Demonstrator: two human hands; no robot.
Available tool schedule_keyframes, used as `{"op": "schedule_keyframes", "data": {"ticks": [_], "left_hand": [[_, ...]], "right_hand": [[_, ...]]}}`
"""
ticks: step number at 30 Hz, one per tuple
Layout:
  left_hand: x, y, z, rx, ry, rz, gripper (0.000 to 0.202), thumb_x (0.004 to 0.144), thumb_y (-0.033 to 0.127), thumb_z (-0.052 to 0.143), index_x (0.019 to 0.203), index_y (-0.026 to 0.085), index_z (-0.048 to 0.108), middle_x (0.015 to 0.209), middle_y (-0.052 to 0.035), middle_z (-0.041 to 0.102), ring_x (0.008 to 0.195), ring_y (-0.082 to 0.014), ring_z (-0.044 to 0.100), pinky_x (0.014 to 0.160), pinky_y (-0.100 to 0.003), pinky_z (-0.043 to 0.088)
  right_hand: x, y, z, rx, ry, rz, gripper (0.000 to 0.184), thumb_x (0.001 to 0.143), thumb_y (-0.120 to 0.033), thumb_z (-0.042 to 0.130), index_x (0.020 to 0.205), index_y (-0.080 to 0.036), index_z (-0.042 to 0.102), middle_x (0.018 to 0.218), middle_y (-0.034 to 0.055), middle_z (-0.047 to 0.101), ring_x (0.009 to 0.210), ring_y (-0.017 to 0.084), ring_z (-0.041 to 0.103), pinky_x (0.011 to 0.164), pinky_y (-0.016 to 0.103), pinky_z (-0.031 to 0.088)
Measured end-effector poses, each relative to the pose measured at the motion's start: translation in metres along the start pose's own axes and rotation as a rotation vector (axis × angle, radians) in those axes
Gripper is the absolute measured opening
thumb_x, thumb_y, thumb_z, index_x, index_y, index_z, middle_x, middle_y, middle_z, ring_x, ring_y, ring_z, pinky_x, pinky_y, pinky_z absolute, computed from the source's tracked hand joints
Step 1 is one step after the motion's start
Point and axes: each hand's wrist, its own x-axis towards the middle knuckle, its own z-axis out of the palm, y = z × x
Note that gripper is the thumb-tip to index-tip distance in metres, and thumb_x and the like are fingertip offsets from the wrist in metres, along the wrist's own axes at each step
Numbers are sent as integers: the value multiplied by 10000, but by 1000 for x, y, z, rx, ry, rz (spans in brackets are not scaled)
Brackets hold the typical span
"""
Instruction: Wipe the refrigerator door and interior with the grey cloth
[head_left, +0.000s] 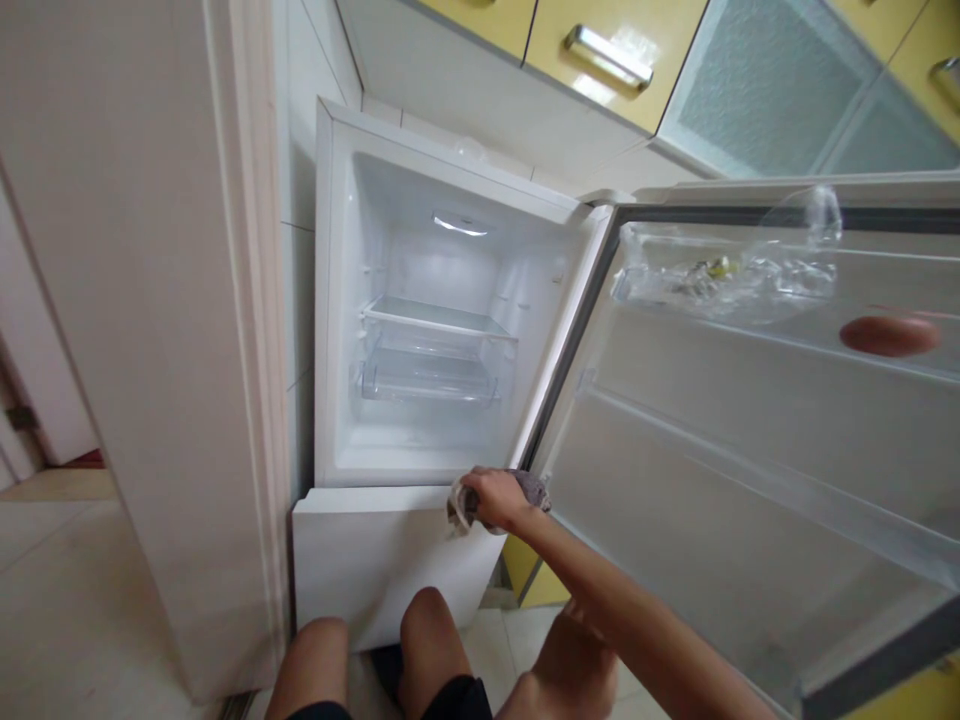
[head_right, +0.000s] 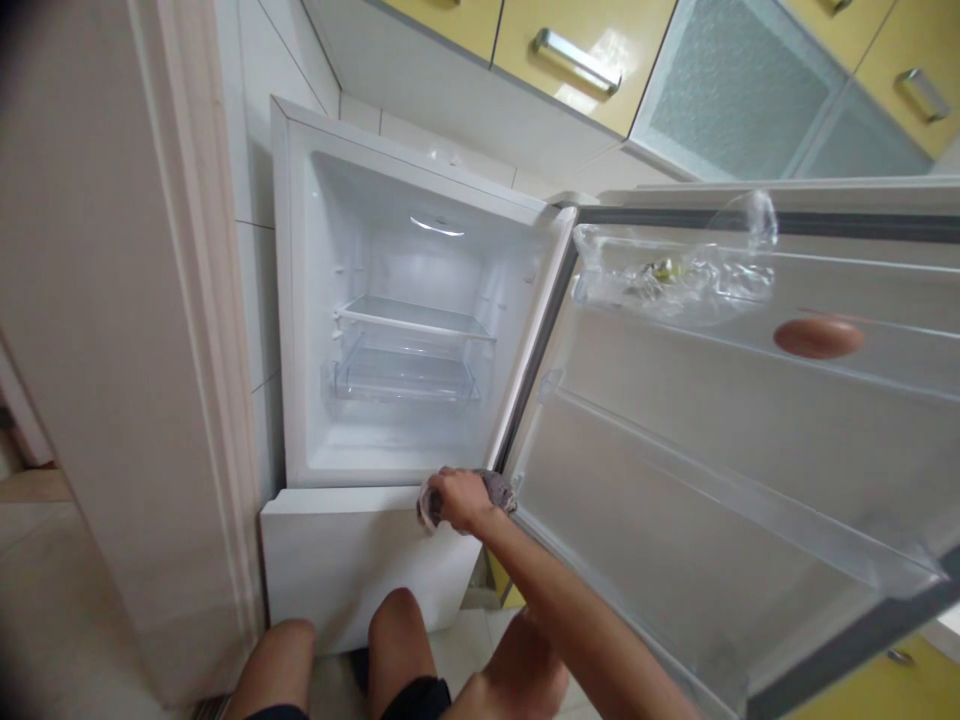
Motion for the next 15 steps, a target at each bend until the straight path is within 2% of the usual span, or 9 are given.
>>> {"op": "schedule_keyframes", "data": {"ticks": [2,4,5,7,9,13,15], "left_hand": [[-19,-9,12,-8,-11,-104,525,911,226,461,1425,284,551,1502,-79,586,1379,-278,553,1190,-412,436],[-37,-18,22,-50,-4,-197,446,835,194,528,1254,235,674,1306,-100,711,1205,-271,671,1072,-376,539],[-45,-22,25,-79,57,-228,409,813,174,535,1182,216,706,1214,-104,746,1125,-254,704,1015,-349,570],[-62,-23,19,-117,313,-251,350,832,138,498,1080,203,735,1067,-99,776,1010,-217,731,937,-311,594],[-77,-14,-4,-107,651,-241,356,912,125,417,1026,220,740,972,-82,777,937,-189,736,878,-295,606],[-99,26,-85,102,1205,-145,327,984,144,445,1116,263,720,996,-59,776,963,-185,741,871,-298,616],[-102,45,-125,199,1233,-160,332,981,156,499,1247,243,678,1169,-97,752,1112,-217,714,954,-344,604]], "right_hand": [[1,5,-13,202,187,82,596,782,-59,486,1343,-206,622,1339,96,687,1237,221,650,1036,330,510],[1,7,-26,566,408,169,589,729,-65,476,1272,-193,664,1268,72,723,1208,204,657,1070,326,489],[0,6,-31,775,507,207,540,708,-97,498,1201,-192,696,1195,58,748,1151,208,678,1055,332,501],[-3,2,-41,1119,631,254,453,670,-196,575,1098,-195,723,1085,38,767,1038,225,702,989,350,540],[-8,-5,-47,1336,684,282,442,630,-305,649,1052,-197,723,1053,40,766,991,244,702,934,367,563],[-16,-25,-50,1528,737,343,476,606,-393,676,1041,-199,695,1092,74,760,1013,265,696,929,390,565],[-18,-36,-49,1558,739,399,495,599,-393,650,1055,-201,670,1118,90,752,1021,268,694,952,401,558]]}}
